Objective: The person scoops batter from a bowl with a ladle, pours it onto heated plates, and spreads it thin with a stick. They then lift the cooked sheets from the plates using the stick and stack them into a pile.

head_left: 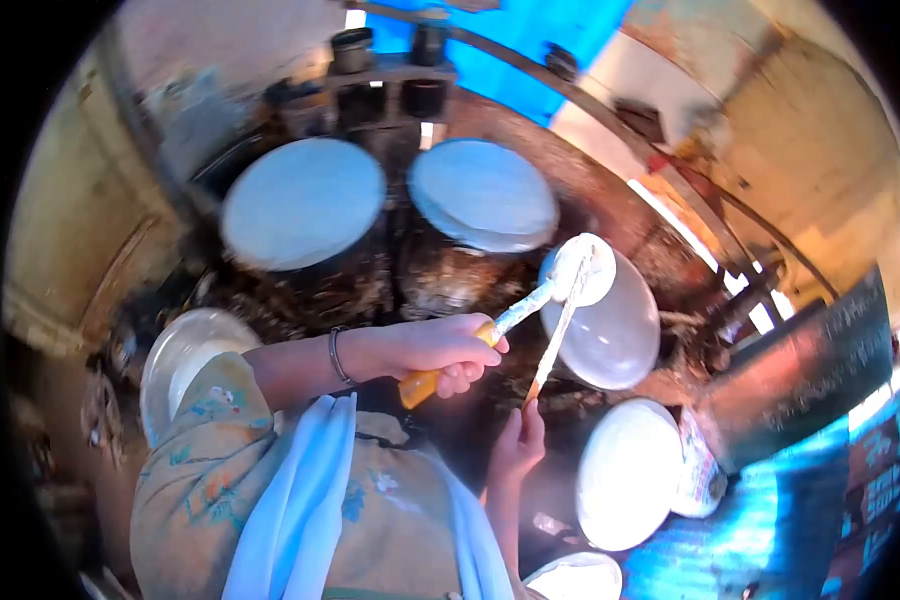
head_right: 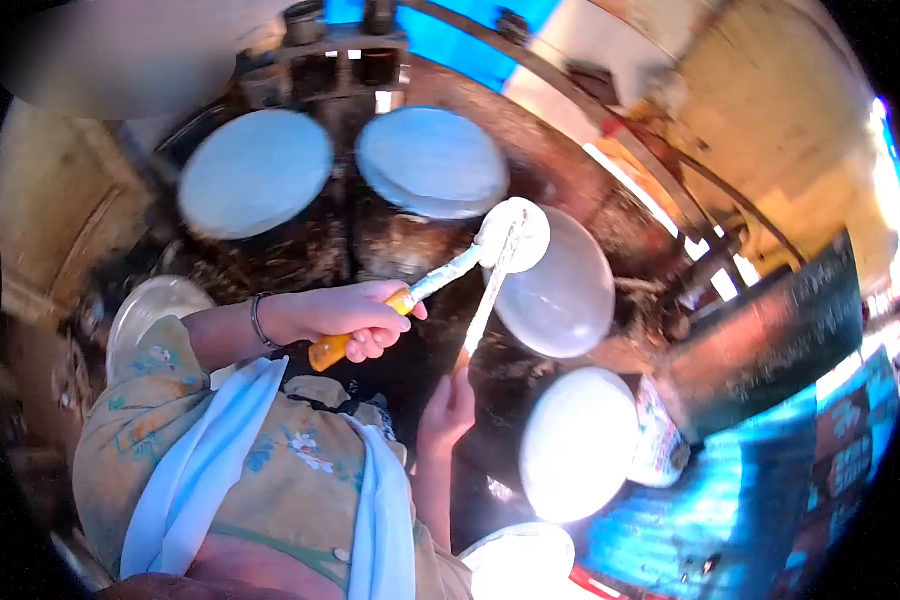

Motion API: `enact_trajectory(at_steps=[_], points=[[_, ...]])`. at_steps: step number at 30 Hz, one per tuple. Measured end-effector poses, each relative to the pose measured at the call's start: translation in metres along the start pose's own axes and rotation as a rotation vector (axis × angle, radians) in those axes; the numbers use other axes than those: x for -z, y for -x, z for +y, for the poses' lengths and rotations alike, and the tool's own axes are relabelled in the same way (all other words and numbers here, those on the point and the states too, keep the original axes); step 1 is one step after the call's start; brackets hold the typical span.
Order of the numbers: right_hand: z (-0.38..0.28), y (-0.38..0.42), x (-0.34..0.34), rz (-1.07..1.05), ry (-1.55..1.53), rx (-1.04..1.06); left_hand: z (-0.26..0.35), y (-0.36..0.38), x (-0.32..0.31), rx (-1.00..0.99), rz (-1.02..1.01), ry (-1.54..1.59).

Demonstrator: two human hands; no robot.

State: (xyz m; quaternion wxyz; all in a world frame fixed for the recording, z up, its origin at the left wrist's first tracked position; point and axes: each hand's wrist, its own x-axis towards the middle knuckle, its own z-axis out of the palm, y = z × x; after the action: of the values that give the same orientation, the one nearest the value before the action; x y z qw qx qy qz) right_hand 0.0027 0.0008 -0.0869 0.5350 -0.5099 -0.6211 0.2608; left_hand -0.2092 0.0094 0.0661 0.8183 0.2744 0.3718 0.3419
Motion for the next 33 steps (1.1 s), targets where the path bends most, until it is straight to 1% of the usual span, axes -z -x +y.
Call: enact_trajectory(at_steps=[1,3,4,5,7,8,9,10,11,12,13,14,15,16,17,18,19,20,21,22,24,25,26,27,30,31,33], points=[[0.01,-0.009,0.005,0.048,0.024,-0.008,0.006,-0.029,-0.006,0.025,-0.043,-0.023],[0.024,-0.035,0.021,0.142,-0.009,-0.195,0.023,-0.087,-0.027,0.057,-0.081,-0.081],[0.031,-0.043,0.031,0.173,-0.004,-0.228,0.021,-0.114,-0.038,0.044,-0.128,-0.121],[0.041,-0.049,0.04,0.199,0.007,-0.235,0.016,-0.14,-0.051,0.002,-0.128,-0.152],[0.064,-0.066,0.047,0.259,0.046,-0.321,0.013,-0.196,-0.063,-0.026,-0.089,-0.252],[0.081,-0.076,0.047,0.296,0.039,-0.337,0.016,-0.223,-0.068,-0.004,-0.106,-0.258],[0.098,-0.085,0.046,0.309,0.046,-0.349,0.016,-0.247,-0.074,-0.006,-0.052,-0.393],[0.115,-0.091,0.045,0.354,-0.051,-0.38,0.013,-0.267,-0.078,-0.01,0.0,-0.529],[0.131,-0.094,0.043,0.401,-0.149,-0.409,0.01,-0.283,-0.079,0.004,-0.013,-0.533],[0.147,-0.099,0.041,0.424,-0.15,-0.434,0.01,-0.301,-0.078,-0.044,0.052,-0.627],[0.157,-0.106,0.041,0.397,-0.051,-0.486,0.01,-0.317,-0.075,-0.094,0.117,-0.72],[0.17,-0.109,0.038,0.419,-0.069,-0.487,0.011,-0.33,-0.067,-0.132,0.164,-0.812],[0.183,-0.111,0.032,0.442,-0.087,-0.487,0.012,-0.341,-0.057,-0.131,0.154,-0.814],[0.194,-0.115,0.02,0.552,-0.209,-0.436,0.013,-0.348,-0.048,-0.195,0.152,-0.88],[0.176,-0.13,0.019,0.556,-0.204,-0.437,0.014,-0.357,-0.037,-0.261,0.151,-0.946],[0.156,-0.145,0.022,0.511,-0.376,-0.605,0.015,-0.373,-0.022,-0.387,0.166,-1.122],[0.129,-0.162,0.025,0.461,-0.548,-0.772,0.023,-0.378,-0.016,-0.39,0.166,-1.115],[0.108,-0.174,0.027,0.468,-0.53,-0.833,0.031,-0.382,-0.01,-0.421,0.183,-1.215],[0.11,-0.172,0.024,0.465,-0.524,-0.83,0.036,-0.383,-0.006,-0.451,0.201,-1.316],[0.115,-0.166,0.019,0.516,-0.512,-0.834,0.039,-0.378,-0.007,-0.378,0.206,-1.312],[0.131,-0.162,-0.004,0.61,-0.437,-0.811,0.039,-0.386,-0.001,-0.367,0.202,-1.323],[0.127,-0.168,-0.018,0.642,-0.472,-0.763,0.04,-0.388,0.002,-0.349,0.197,-1.351],[0.125,-0.177,-0.025,0.617,-0.537,-0.776,0.043,-0.391,0.005,-0.348,0.196,-1.355],[0.124,-0.186,-0.026,0.592,-0.602,-0.789,0.048,-0.396,0.006,-0.359,0.222,-1.355],[0.106,-0.189,-0.012,0.603,-0.549,-0.877,0.059,-0.399,0.022,-0.39,0.255,-1.375],[0.123,-0.185,-0.009,0.658,-0.588,-0.877,0.061,-0.403,0.023,-0.434,0.284,-1.357],[0.13,-0.185,-0.03,0.71,-0.491,-0.924,0.065,-0.404,0.03,-0.441,0.285,-1.34]])
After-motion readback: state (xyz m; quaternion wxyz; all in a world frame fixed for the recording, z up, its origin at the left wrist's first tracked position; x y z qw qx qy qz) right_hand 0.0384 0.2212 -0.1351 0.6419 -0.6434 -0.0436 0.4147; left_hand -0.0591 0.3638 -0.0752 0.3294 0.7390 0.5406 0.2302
